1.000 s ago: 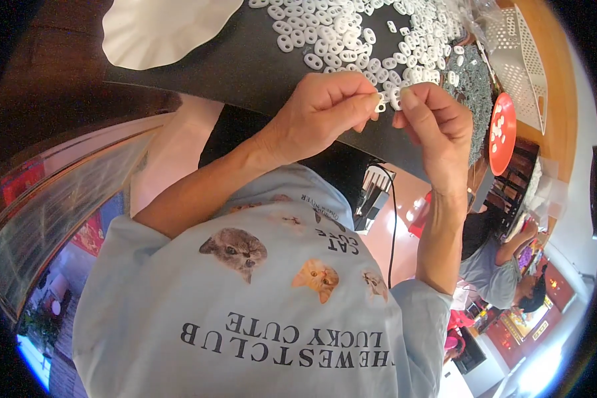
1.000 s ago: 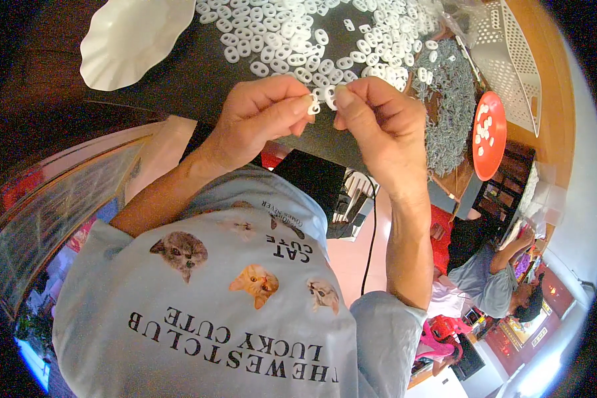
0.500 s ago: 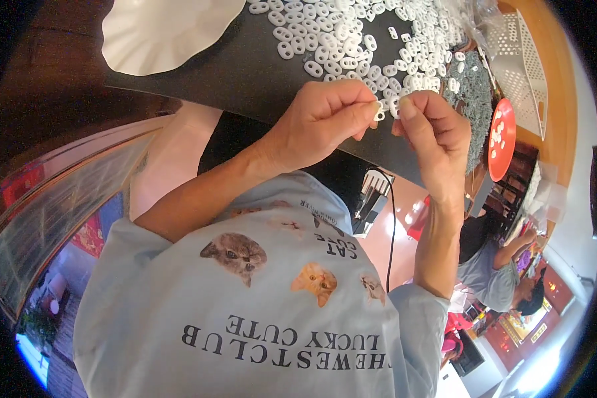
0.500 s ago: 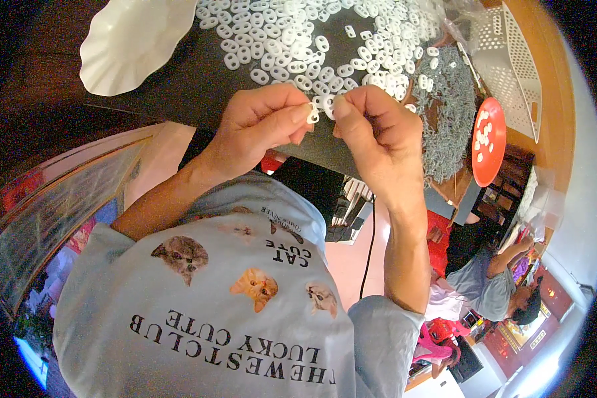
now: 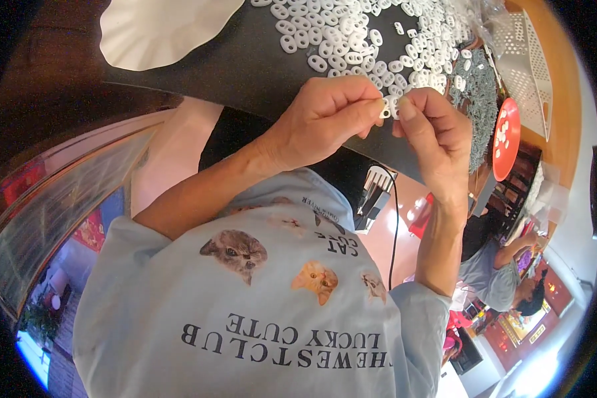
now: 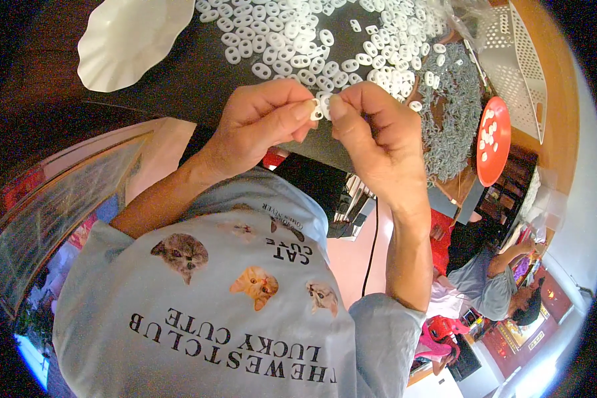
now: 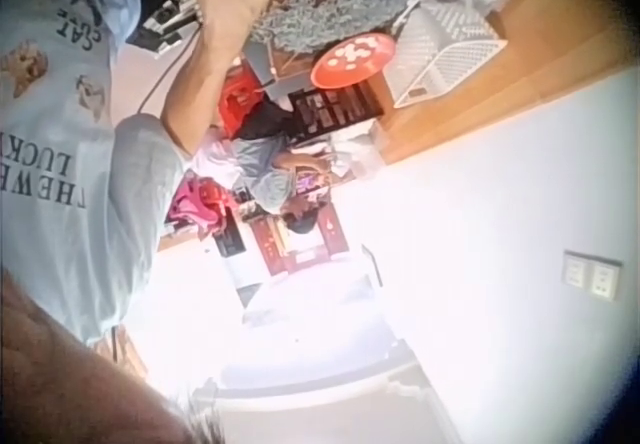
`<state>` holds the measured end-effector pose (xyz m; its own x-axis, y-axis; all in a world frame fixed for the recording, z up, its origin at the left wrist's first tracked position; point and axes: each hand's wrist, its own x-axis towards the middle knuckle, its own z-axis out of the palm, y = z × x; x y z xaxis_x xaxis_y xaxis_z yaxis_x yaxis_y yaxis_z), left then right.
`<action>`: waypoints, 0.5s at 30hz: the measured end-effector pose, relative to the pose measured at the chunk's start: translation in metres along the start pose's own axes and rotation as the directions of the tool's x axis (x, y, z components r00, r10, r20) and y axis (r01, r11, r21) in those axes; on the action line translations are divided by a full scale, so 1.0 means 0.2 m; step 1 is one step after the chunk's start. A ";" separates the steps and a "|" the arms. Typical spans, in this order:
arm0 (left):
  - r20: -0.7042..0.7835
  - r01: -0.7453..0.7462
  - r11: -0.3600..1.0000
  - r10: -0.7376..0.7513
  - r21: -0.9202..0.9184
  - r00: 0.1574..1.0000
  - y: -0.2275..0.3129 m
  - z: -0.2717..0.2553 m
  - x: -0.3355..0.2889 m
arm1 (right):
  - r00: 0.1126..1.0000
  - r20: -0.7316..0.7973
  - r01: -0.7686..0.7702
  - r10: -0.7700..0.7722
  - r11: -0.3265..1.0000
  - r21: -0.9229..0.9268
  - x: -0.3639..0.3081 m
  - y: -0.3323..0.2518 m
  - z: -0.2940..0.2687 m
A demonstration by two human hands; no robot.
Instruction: Manual assembly of small white plastic rings into a chain or structure.
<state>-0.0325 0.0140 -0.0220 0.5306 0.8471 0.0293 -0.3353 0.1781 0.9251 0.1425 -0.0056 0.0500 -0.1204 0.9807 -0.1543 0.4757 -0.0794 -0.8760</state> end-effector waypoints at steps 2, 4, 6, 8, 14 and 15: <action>-0.006 0.004 1.000 -0.004 0.003 1.000 0.00 0.00 0.00 | 1.000 0.009 -0.004 0.004 1.000 0.006 0.00 0.00 0.00; -0.002 0.010 1.000 -0.010 0.009 1.000 0.00 0.00 0.00 | 1.000 0.015 -0.008 0.008 1.000 0.012 0.00 0.00 0.01; 0.001 0.016 1.000 -0.016 0.015 1.000 0.00 -0.01 0.00 | 1.000 0.020 -0.002 0.002 1.000 0.003 0.01 0.00 0.01; 0.000 0.032 0.999 -0.032 0.011 0.999 0.01 -0.01 0.01 | 1.000 0.025 -0.012 0.012 1.000 0.005 0.01 -0.01 0.02; 0.003 0.069 0.992 -0.070 -0.107 0.998 0.00 0.00 0.00 | 0.970 0.018 0.242 -0.243 0.950 -0.199 0.03 0.04 0.01; 0.005 0.069 0.992 -0.069 -0.107 0.998 0.00 0.00 0.00 | 0.936 0.043 0.346 -0.351 0.886 -0.308 0.03 0.04 0.01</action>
<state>-0.0333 0.0151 -0.0216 0.5563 0.8304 -0.0325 -0.3795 0.2887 0.8790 0.1446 0.0000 0.0405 -0.3166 0.9377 0.1435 0.6480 0.3242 -0.6892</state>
